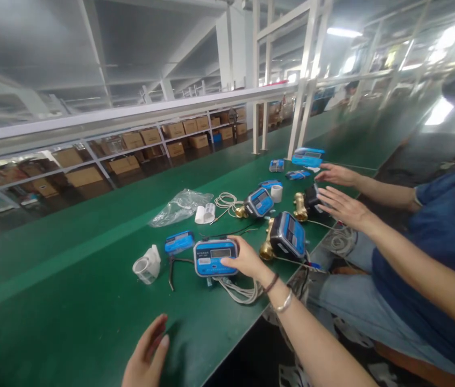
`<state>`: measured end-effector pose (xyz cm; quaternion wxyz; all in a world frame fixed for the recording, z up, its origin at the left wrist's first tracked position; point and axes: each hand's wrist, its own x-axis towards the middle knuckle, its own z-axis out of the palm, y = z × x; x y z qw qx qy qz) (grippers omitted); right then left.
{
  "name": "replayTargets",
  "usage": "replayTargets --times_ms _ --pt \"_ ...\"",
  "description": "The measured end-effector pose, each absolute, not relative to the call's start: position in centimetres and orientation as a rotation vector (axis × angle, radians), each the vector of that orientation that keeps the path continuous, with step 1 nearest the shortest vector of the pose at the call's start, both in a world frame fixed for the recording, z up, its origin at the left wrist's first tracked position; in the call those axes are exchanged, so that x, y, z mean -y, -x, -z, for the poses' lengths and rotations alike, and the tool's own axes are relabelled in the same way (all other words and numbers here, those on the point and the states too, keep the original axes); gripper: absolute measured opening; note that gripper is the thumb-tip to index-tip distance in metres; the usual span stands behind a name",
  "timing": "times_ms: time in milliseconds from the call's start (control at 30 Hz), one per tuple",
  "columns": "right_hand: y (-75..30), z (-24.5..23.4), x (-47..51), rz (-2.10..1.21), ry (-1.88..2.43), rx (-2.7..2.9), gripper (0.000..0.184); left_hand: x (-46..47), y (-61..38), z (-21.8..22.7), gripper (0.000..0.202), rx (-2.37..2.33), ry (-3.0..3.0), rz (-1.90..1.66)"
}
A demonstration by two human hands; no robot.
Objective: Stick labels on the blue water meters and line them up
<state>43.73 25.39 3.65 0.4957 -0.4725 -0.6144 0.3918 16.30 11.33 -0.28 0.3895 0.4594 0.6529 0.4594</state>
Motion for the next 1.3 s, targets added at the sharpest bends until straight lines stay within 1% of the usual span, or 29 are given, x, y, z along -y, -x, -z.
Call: replayTargets --times_ms 100,167,200,267,333,367,433,567,633,767,900,1000,1100,1167,1233,1300 --pt "-43.7 -3.8 -22.6 -1.081 1.049 1.500 0.064 -13.7 -19.9 -0.5 0.063 -1.525 -1.103 -1.306" --pt "-43.4 -3.8 -20.3 -1.192 0.976 1.506 0.063 -14.1 -21.5 -1.3 0.070 -1.465 -1.101 -1.376" --pt "-43.1 -3.7 -19.0 -1.266 0.936 1.504 0.064 -14.0 -22.0 -1.7 0.070 -1.442 -1.124 -1.392" --pt "-42.2 -3.8 -16.4 -1.405 0.882 1.480 0.065 -13.2 -22.1 -2.3 0.062 -1.432 -1.173 -1.376" --pt "-40.9 -4.5 -13.9 -1.483 0.911 1.448 0.065 -12.2 -21.3 -2.7 0.052 -1.442 -1.119 -1.373" --pt "-40.2 -5.1 -12.9 -1.490 0.947 1.452 0.064 -11.9 -20.7 -2.7 0.050 -1.436 -1.036 -1.403" --pt "-39.0 -6.9 -11.3 -1.477 0.965 1.512 0.064 -11.5 -19.4 -2.7 0.054 -1.375 -0.786 -1.500" --pt "-37.8 -9.8 -10.5 -1.353 0.787 1.735 0.076 -11.1 -17.6 -2.9 0.065 -1.277 -0.416 -1.583" --pt "-37.6 -9.8 -10.8 -1.347 0.742 1.771 0.077 -10.6 -17.3 -3.2 0.065 -1.339 -0.416 -1.631" --pt "-37.3 -7.6 -12.9 -1.540 0.730 1.628 0.071 -9.1 -18.0 -3.2 0.057 -1.640 -0.622 -1.760" --pt "-37.7 -6.1 -16.5 -1.570 0.715 1.722 0.053 -8.1 -18.9 -2.3 0.048 -1.892 -0.955 -1.614" --pt "-38.4 -6.8 -19.5 -1.532 0.914 1.830 0.040 -8.7 -17.6 -2.5 0.046 -1.888 -1.144 -1.432" --pt "-38.5 -8.0 -22.0 -1.329 1.083 1.762 0.038 -11.9 -14.6 -4.0 0.044 -1.935 -1.388 -1.239" --pt "-37.9 -8.4 -23.0 -1.232 1.107 1.713 0.038 -15.2 -12.6 -5.2 0.032 -2.084 -1.673 -1.084" --pt "-36.9 -8.4 -23.2 -1.258 1.093 1.695 0.038 -18.8 -11.3 -6.2 0.029 -2.142 -1.888 -0.942" --pt "-36.0 -8.2 -22.7 -1.317 1.037 1.730 0.036 -21.8 -10.9 -6.8 0.028 -2.124 -1.955 -0.878"
